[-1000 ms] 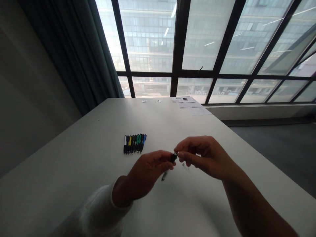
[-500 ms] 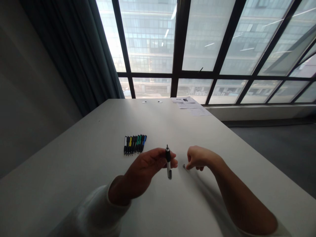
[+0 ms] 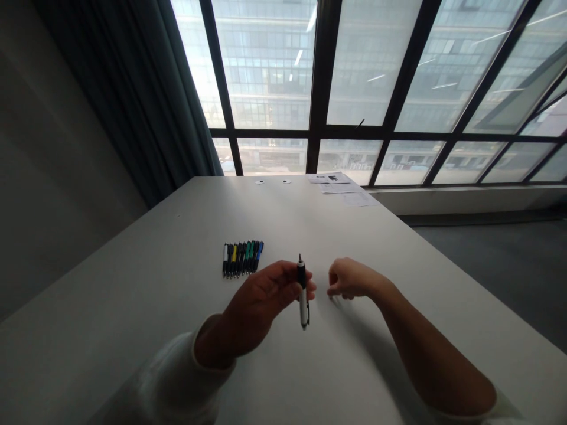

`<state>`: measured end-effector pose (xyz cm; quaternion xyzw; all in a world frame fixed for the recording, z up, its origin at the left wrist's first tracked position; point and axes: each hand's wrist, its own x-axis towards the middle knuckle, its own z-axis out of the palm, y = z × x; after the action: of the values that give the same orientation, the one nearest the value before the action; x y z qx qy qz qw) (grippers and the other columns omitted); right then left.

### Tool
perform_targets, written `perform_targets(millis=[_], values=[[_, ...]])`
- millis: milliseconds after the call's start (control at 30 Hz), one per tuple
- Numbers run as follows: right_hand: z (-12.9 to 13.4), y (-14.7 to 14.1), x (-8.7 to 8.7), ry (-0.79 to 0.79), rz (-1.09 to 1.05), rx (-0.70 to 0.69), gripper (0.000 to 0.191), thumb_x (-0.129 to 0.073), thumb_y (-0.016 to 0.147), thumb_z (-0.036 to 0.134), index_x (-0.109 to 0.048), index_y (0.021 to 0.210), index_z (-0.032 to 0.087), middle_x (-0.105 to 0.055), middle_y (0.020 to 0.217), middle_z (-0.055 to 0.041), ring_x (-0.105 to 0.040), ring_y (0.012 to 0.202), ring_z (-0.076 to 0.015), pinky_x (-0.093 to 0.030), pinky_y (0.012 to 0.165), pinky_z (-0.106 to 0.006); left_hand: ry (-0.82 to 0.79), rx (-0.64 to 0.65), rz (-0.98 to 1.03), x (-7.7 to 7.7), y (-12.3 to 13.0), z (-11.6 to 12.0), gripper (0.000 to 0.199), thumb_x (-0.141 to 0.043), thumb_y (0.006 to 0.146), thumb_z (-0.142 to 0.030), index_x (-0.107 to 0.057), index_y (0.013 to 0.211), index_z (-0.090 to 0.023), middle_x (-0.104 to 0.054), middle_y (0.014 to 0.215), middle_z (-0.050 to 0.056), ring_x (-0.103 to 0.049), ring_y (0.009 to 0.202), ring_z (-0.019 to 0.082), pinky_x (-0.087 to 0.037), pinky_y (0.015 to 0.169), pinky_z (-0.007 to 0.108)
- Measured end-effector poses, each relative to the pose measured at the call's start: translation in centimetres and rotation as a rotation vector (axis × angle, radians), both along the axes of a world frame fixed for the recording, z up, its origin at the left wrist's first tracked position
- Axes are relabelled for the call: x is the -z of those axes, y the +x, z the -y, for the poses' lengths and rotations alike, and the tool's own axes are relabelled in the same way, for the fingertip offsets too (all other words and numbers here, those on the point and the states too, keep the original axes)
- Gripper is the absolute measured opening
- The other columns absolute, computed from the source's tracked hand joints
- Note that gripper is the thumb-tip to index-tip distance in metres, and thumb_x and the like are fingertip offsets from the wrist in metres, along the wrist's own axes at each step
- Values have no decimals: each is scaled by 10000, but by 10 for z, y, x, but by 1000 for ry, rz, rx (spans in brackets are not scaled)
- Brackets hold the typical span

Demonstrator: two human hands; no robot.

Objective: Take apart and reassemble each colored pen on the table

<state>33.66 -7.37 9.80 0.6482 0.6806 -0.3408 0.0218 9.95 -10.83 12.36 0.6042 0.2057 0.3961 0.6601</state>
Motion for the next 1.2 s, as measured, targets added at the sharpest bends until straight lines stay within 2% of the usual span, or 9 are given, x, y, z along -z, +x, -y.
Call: perform_targets(millis=[33, 100, 167, 267, 533, 833, 1000, 1200], values=[[4, -1, -9, 70, -121, -12, 165, -683, 822, 281, -706, 805, 119, -695, 667, -46, -658, 592, -143, -500, 537, -221, 7, -10, -28, -1, 0, 0, 146, -643, 923, -255, -686, 1045, -187, -722, 953, 47, -672, 904, 163, -530, 855, 308], [15, -6, -26, 245, -578, -48, 220, -682, 854, 346, -690, 859, 127, -674, 692, -29, -631, 595, -124, -481, 492, -201, 23, -22, -88, -2, 0, 0, 152, -635, 925, -258, -682, 1042, -173, -719, 942, 52, -664, 898, 166, -523, 847, 310], [26, -13, -39, 317, -943, -91, 232, -707, 851, 358, -689, 904, 133, -657, 682, -15, -595, 564, -111, -453, 446, -192, 41, -25, -131, -3, 0, 0, 167, -633, 924, -272, -675, 1042, -162, -715, 930, 57, -656, 893, 171, -518, 838, 314], [40, -22, -47, 355, -1191, -116, 214, -731, 847, 317, -693, 971, 146, -648, 675, 1, -559, 528, -95, -432, 418, -185, 52, -22, -163, -2, 1, 0, 189, -635, 919, -293, -660, 1040, -151, -708, 928, 63, -648, 890, 180, -513, 834, 324], [45, -31, -46, 443, -1226, -83, 100, -714, 867, 233, -676, 890, 144, -612, 624, 23, -507, 479, -65, -390, 402, -164, 70, -6, -220, 6, 2, 0, 182, -627, 923, -287, -657, 1044, -155, -704, 957, 60, -653, 911, 178, -517, 839, 315], [49, -29, -51, 477, -1048, -57, 115, -704, 859, 246, -679, 816, 142, -600, 606, 15, -497, 504, -83, -403, 461, -205, 129, -86, -284, 8, 4, 1, 138, -623, 918, -240, -685, 1008, -155, -723, 920, 48, -668, 874, 165, -524, 817, 293], [50, -30, -54, 596, -920, -16, 106, -707, 841, 233, -715, 798, 136, -628, 645, -4, -504, 557, -95, -392, 496, -216, 134, -136, -263, 13, 6, -1, 139, -629, 917, -246, -687, 1020, -172, -733, 936, 38, -679, 852, 155, -533, 807, 285], [50, -38, -53, 577, -1050, 86, 88, -713, 822, 215, -712, 776, 140, -591, 562, 29, -484, 474, -73, -378, 437, -190, 106, -166, -206, 16, 4, -2, 142, -669, 891, -230, -693, 1024, -184, -743, 945, 30, -691, 852, 148, -546, 805, 271]])
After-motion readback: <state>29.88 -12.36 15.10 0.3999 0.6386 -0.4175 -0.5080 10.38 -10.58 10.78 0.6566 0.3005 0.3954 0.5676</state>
